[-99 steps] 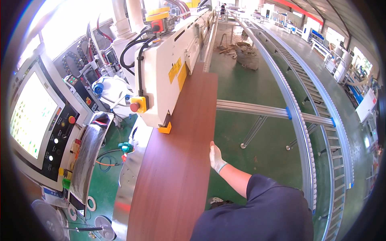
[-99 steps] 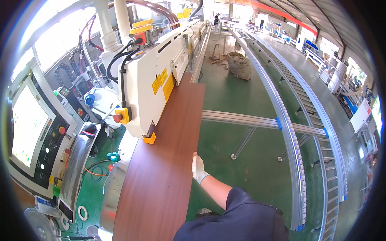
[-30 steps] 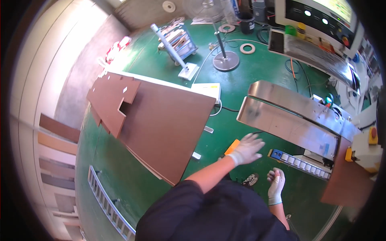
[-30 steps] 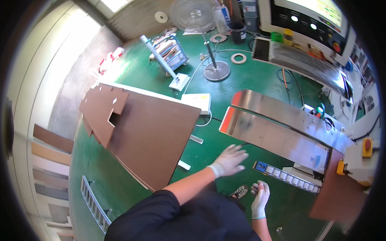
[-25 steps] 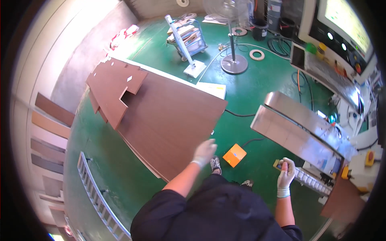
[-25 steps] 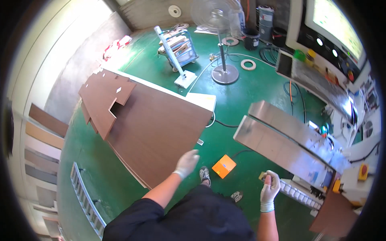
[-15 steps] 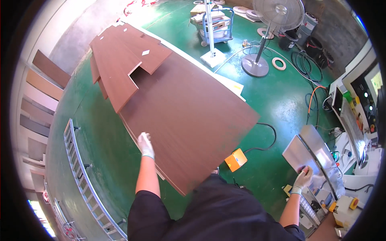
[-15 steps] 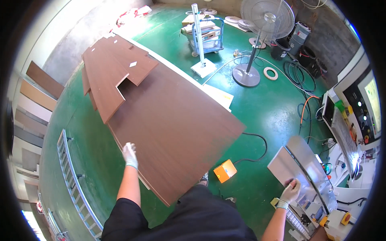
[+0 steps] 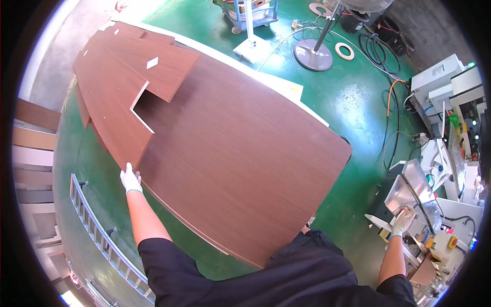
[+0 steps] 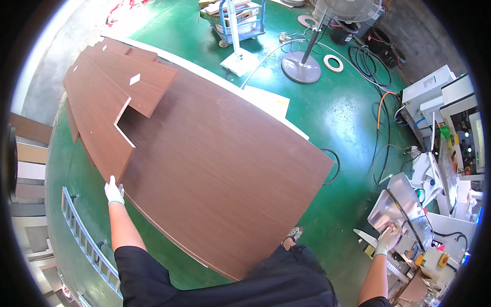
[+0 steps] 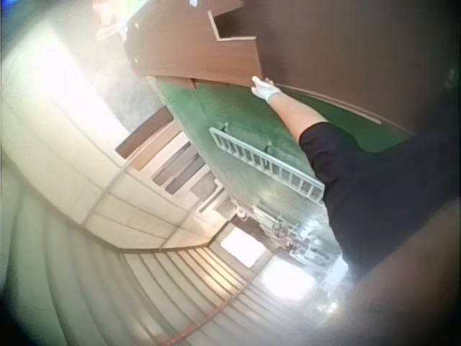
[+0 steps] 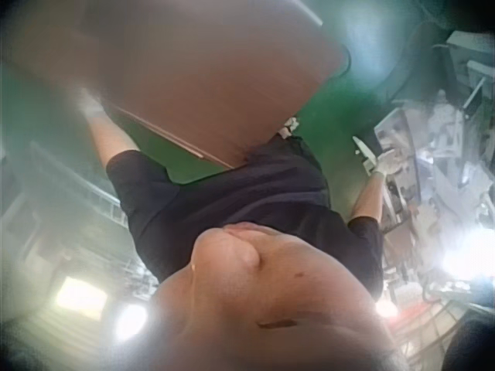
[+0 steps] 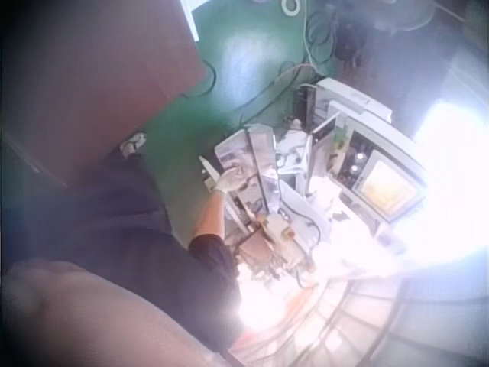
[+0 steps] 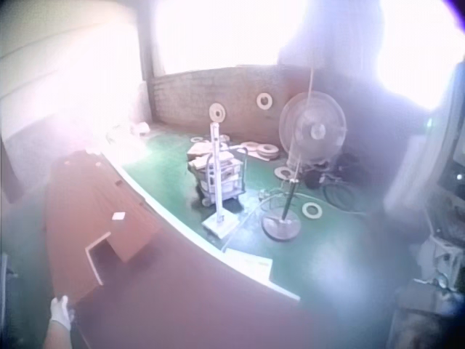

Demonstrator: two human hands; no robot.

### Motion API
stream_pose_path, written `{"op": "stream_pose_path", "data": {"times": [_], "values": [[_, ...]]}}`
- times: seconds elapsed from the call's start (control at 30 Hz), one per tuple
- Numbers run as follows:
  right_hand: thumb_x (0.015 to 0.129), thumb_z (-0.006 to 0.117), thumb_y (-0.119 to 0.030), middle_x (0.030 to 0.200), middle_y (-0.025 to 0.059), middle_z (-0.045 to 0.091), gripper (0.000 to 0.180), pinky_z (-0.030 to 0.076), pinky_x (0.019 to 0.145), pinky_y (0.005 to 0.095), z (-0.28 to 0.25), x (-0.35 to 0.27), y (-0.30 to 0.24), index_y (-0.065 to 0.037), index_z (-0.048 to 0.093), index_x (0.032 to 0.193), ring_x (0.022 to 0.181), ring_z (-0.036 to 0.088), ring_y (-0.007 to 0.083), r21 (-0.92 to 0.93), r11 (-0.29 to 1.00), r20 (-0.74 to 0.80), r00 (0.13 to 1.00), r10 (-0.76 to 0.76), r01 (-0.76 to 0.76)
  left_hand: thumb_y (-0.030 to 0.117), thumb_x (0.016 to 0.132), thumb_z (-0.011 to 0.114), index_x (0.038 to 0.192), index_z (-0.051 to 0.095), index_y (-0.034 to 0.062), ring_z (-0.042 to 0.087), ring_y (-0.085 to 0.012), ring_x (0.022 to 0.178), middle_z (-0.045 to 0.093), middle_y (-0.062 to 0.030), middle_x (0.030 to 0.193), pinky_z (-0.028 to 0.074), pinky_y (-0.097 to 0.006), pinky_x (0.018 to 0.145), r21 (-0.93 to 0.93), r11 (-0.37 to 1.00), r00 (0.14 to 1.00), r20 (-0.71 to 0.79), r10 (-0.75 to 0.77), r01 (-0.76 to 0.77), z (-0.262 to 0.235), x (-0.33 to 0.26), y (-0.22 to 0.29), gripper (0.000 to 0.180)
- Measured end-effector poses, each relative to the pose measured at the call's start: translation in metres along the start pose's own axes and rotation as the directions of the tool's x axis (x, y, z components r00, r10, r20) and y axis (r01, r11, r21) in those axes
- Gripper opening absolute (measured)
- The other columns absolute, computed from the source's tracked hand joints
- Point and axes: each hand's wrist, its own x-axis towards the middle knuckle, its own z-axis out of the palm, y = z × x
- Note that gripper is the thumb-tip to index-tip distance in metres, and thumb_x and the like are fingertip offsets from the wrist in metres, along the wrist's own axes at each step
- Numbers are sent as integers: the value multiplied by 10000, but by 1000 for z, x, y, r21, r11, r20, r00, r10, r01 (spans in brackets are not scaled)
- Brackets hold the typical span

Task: The person picks up wood panels from a table and feeds them individually into a wood-processing machine.

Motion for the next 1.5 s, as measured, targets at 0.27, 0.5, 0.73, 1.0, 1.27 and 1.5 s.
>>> {"op": "stream_pose_path", "data": {"times": [0.27, 0.5, 0.73, 1.0, 1.27, 1.5], "values": [[1003, 575, -187, 1044, 205, 676, 164, 494, 906, 464, -1, 6, -6, -52, 616, 1085, 989, 656, 388, -91, 996, 30, 999, 14, -11, 293, 1009, 717, 1187, 557, 182, 575, -86, 610, 625, 8, 835, 476, -222, 481, -386, 922, 981, 166, 98, -27, 7, -31, -17, 264], [1034, 556, -289, 1202, 249, 688, 358, 506, 962, 498, -13, -8, -17, -11, 610, 1253, 1095, 669, 435, -183, 983, -12, 999, 31, -33, 258, 1029, 688, 1041, 513, 101, 491, -60, 540, 620, -61, 813, 411, -195, 441, -318, 944, 936, 351, 32, 87, 55, -176, -32, 235], [992, 576, -207, 1080, 222, 693, 232, 504, 883, 475, 7, -1, 20, -15, 666, 1086, 1016, 662, 390, 61, 996, -76, 994, 75, -70, 244, 1044, 646, 1144, 546, 42, 536, -87, 568, 675, -105, 930, 449, -243, 461, -187, 963, 824, 564, -56, 194, 45, -327, -99, 246], [1032, 649, -145, 937, 67, 693, 146, 534, 817, 339, -30, -118, -85, -24, 726, 1008, 873, 634, 182, 767, 634, 106, 955, -277, 99, 205, 1025, 684, 1203, 525, 93, 577, -118, 619, 668, -72, 958, 510, -276, 533, -12, 938, 741, 617, -265, 346, -47, -477, -208, 264], [948, 673, -11, 1177, 160, 710, 238, 558, 927, 353, -34, -232, -242, -6, 724, 1181, 1101, 692, 288, 976, 217, 167, 537, -827, 30, 445, 1093, 526, 1179, 575, 96, 606, -174, 664, 687, -111, 950, 502, -306, 595, 91, 907, 699, 608, -378, 411, -197, -569, -283, 363], [920, 667, -40, 1388, 215, 623, 433, 431, 1151, 467, -22, -319, -325, -20, 637, 1351, 1312, 563, 414, 852, 232, -9, 457, -890, 469, 558, 1080, 475, 1110, 613, 68, 537, -170, 473, 701, -95, 826, 455, -315, 448, -67, 932, 911, 247, -332, 357, -318, -549, -348, 510]]}}
